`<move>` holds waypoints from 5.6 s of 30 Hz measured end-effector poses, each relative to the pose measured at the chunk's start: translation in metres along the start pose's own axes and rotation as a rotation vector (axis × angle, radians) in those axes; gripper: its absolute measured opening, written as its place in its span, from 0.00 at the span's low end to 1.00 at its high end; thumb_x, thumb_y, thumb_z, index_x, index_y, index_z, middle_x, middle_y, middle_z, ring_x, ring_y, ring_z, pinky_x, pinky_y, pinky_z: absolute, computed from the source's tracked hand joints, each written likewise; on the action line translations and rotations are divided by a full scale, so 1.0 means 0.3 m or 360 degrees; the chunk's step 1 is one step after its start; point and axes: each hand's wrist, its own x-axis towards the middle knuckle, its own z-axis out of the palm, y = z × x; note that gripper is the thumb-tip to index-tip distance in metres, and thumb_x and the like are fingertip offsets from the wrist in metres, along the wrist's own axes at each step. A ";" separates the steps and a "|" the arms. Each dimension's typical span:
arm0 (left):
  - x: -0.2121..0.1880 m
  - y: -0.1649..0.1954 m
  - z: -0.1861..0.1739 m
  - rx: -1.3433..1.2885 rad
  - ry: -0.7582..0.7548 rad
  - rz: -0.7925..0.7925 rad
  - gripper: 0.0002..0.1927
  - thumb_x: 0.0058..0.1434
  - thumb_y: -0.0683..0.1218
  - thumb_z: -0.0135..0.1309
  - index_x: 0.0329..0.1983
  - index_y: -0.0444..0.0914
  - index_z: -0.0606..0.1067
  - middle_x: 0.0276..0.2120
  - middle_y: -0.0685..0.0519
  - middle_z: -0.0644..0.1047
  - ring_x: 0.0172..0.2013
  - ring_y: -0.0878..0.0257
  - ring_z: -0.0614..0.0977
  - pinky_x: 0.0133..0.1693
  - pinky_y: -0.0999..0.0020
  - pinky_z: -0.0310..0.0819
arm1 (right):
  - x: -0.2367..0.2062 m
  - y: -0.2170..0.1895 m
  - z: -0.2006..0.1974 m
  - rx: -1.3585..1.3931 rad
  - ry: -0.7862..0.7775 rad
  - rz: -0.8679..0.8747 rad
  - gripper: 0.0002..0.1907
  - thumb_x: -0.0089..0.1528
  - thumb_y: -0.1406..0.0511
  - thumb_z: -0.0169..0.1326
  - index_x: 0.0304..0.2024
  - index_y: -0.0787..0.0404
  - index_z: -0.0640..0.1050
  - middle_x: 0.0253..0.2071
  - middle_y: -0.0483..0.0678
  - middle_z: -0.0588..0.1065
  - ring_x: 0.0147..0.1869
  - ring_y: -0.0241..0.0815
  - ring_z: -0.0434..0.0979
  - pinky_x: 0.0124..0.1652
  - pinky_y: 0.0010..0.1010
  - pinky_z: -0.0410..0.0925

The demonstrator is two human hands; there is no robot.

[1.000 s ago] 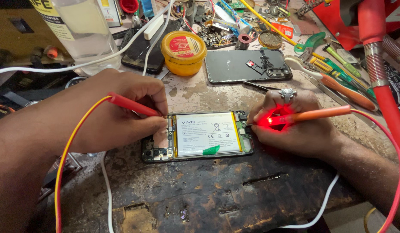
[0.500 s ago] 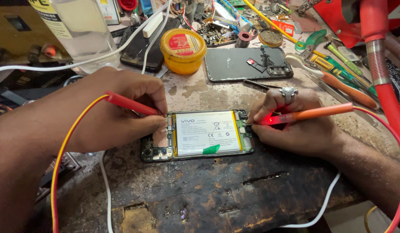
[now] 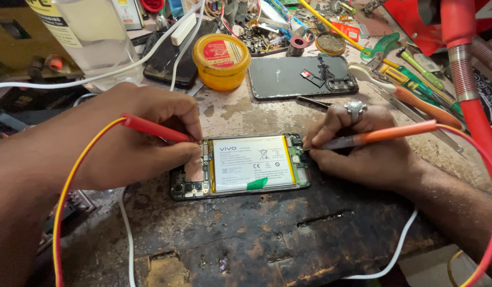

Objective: The person repairs a disassembled Vivo smartphone on a cluttered workbench. They handle a small component with pliers, position the phone's motherboard, then use multimeter probes in both hands to touch and test points on the board and battery connector, repositioning the phone mid-task.

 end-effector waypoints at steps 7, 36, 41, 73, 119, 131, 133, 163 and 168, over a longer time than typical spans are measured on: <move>0.001 -0.004 -0.001 0.0002 0.0025 0.0028 0.13 0.55 0.55 0.64 0.38 0.44 0.79 0.29 0.56 0.79 0.32 0.64 0.81 0.34 0.65 0.76 | -0.003 0.008 0.003 0.0066 0.0018 0.0051 0.10 0.53 0.76 0.62 0.29 0.64 0.73 0.39 0.51 0.82 0.45 0.35 0.83 0.45 0.27 0.77; -0.009 0.014 -0.006 -0.0039 -0.0011 -0.0010 0.13 0.57 0.55 0.65 0.36 0.44 0.79 0.26 0.56 0.80 0.28 0.65 0.80 0.32 0.66 0.75 | 0.002 -0.003 -0.039 0.0217 -0.0269 -0.0053 0.09 0.55 0.74 0.62 0.29 0.62 0.74 0.35 0.49 0.81 0.51 0.42 0.83 0.55 0.36 0.76; -0.015 0.022 -0.007 0.0009 -0.0066 -0.0184 0.12 0.60 0.54 0.65 0.36 0.42 0.80 0.28 0.55 0.80 0.28 0.64 0.80 0.34 0.66 0.75 | 0.007 -0.003 -0.048 0.0195 -0.0364 -0.0108 0.08 0.55 0.73 0.63 0.30 0.61 0.75 0.34 0.47 0.82 0.53 0.43 0.82 0.58 0.39 0.74; -0.017 0.032 -0.009 0.0074 -0.0076 -0.0198 0.12 0.61 0.54 0.65 0.39 0.43 0.80 0.29 0.55 0.79 0.28 0.65 0.80 0.34 0.68 0.75 | 0.002 0.000 -0.030 0.0189 -0.0018 0.0058 0.09 0.57 0.75 0.61 0.35 0.62 0.73 0.39 0.49 0.80 0.48 0.35 0.82 0.49 0.27 0.76; -0.004 0.020 -0.006 -0.0005 -0.0033 -0.0096 0.13 0.59 0.56 0.67 0.38 0.44 0.80 0.27 0.56 0.79 0.28 0.65 0.78 0.33 0.66 0.75 | 0.033 -0.023 0.010 -0.0054 0.0114 0.0294 0.19 0.64 0.68 0.54 0.57 0.63 0.66 0.42 0.46 0.79 0.48 0.30 0.79 0.46 0.23 0.73; -0.017 0.031 -0.011 -0.0020 -0.0040 -0.0172 0.13 0.59 0.56 0.68 0.38 0.44 0.80 0.26 0.55 0.78 0.26 0.64 0.78 0.32 0.65 0.73 | 0.027 -0.019 0.006 -0.0121 0.0101 0.0243 0.16 0.64 0.68 0.55 0.53 0.63 0.67 0.42 0.45 0.80 0.47 0.28 0.79 0.44 0.21 0.73; -0.016 0.032 -0.011 0.0047 -0.0077 -0.0218 0.12 0.61 0.54 0.66 0.39 0.43 0.80 0.28 0.55 0.79 0.28 0.65 0.78 0.33 0.68 0.73 | 0.027 -0.016 0.005 -0.0106 0.0100 0.0259 0.16 0.64 0.68 0.55 0.53 0.63 0.67 0.42 0.45 0.80 0.47 0.28 0.79 0.44 0.21 0.73; -0.029 0.061 -0.024 0.0082 -0.0111 -0.0256 0.12 0.61 0.53 0.64 0.38 0.42 0.80 0.28 0.54 0.79 0.28 0.65 0.77 0.33 0.67 0.72 | 0.012 0.003 0.015 0.0269 0.0136 0.0418 0.17 0.64 0.71 0.54 0.54 0.60 0.65 0.45 0.46 0.77 0.46 0.29 0.77 0.41 0.22 0.72; -0.028 0.058 -0.022 0.0085 -0.0112 -0.0269 0.11 0.61 0.53 0.64 0.39 0.42 0.80 0.29 0.54 0.79 0.29 0.65 0.78 0.34 0.68 0.73 | 0.014 -0.003 0.016 0.0206 0.0133 0.0443 0.18 0.64 0.70 0.55 0.54 0.60 0.65 0.44 0.46 0.77 0.43 0.30 0.77 0.39 0.23 0.74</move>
